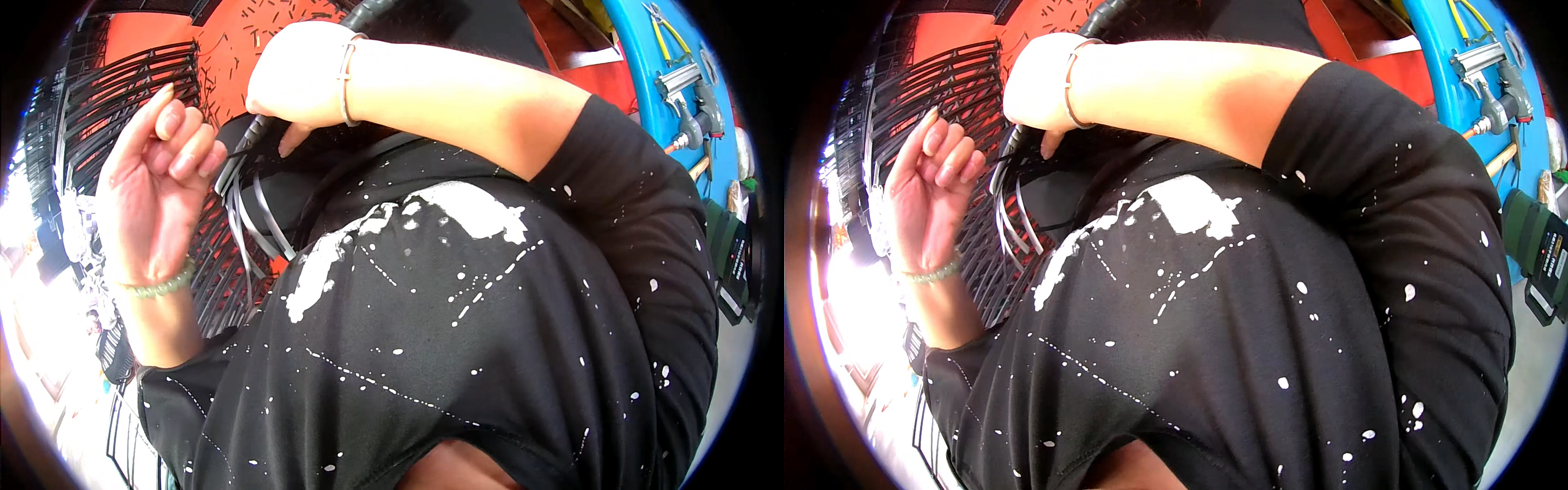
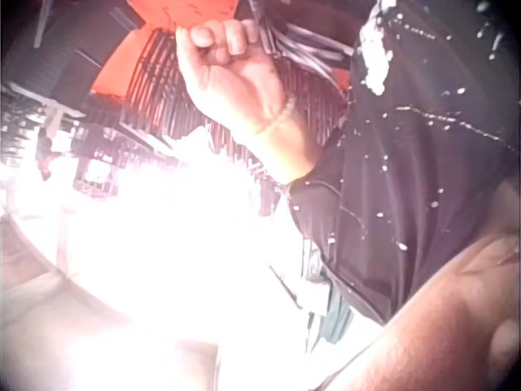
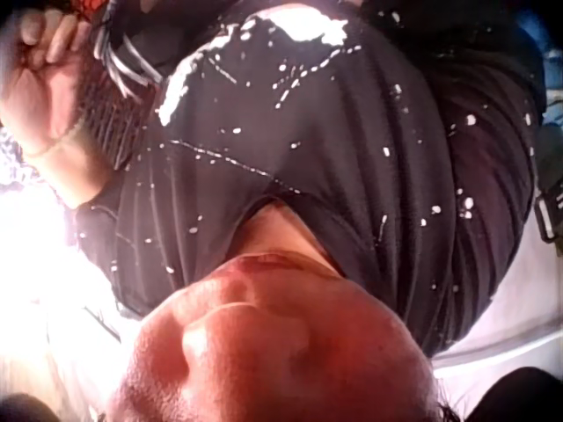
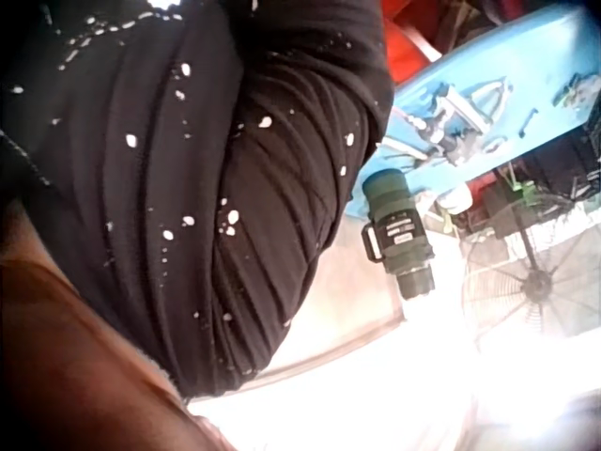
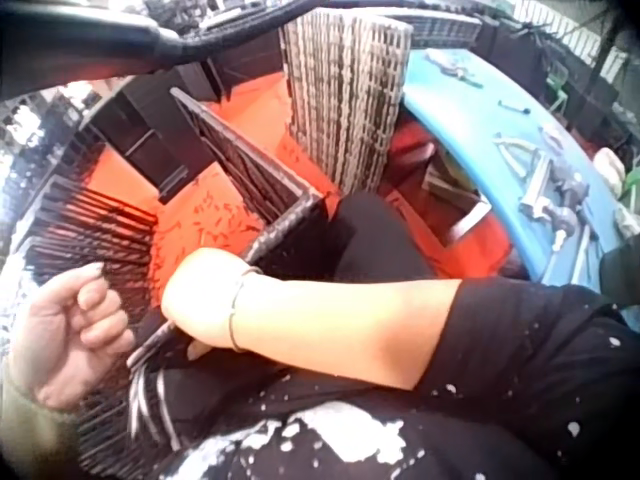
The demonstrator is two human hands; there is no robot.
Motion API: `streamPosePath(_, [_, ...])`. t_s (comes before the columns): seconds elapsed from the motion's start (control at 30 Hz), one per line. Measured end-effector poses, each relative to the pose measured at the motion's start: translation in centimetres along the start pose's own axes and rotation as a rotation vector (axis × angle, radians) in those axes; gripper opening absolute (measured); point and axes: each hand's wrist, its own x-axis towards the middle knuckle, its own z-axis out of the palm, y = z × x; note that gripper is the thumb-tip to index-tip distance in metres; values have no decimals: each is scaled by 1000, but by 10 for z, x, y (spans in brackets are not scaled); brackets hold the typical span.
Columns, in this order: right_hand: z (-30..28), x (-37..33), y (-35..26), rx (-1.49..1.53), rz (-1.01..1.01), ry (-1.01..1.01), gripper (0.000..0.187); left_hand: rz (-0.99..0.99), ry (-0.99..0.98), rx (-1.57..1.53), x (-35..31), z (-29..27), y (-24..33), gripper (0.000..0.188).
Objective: The person wraps a black plastic strip around the armrest of a wicker chair, securing it with a staple gun. They then use pliers to trim the excess strip and continue wrapping the armrest with additional strips.
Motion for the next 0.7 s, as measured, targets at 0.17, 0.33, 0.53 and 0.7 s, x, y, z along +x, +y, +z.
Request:
streamPosePath(0.17, [5,0,2,20,-30,32,41,-113,-57,-236,39,-34,10,23])
streamPosePath(0.33, [19,-8,-4,-37,-45,138,35,-148,-49,-209,85,-98,-23,14])
streamPosePath(0.53, [38,-11,-7,99,-131,397,23,-131,152,191,85,-112,-71,25])
streamPosePath(0.7, [34,-6,-12,146,-121,397,21,51,98,666,79,-141,-71,23])
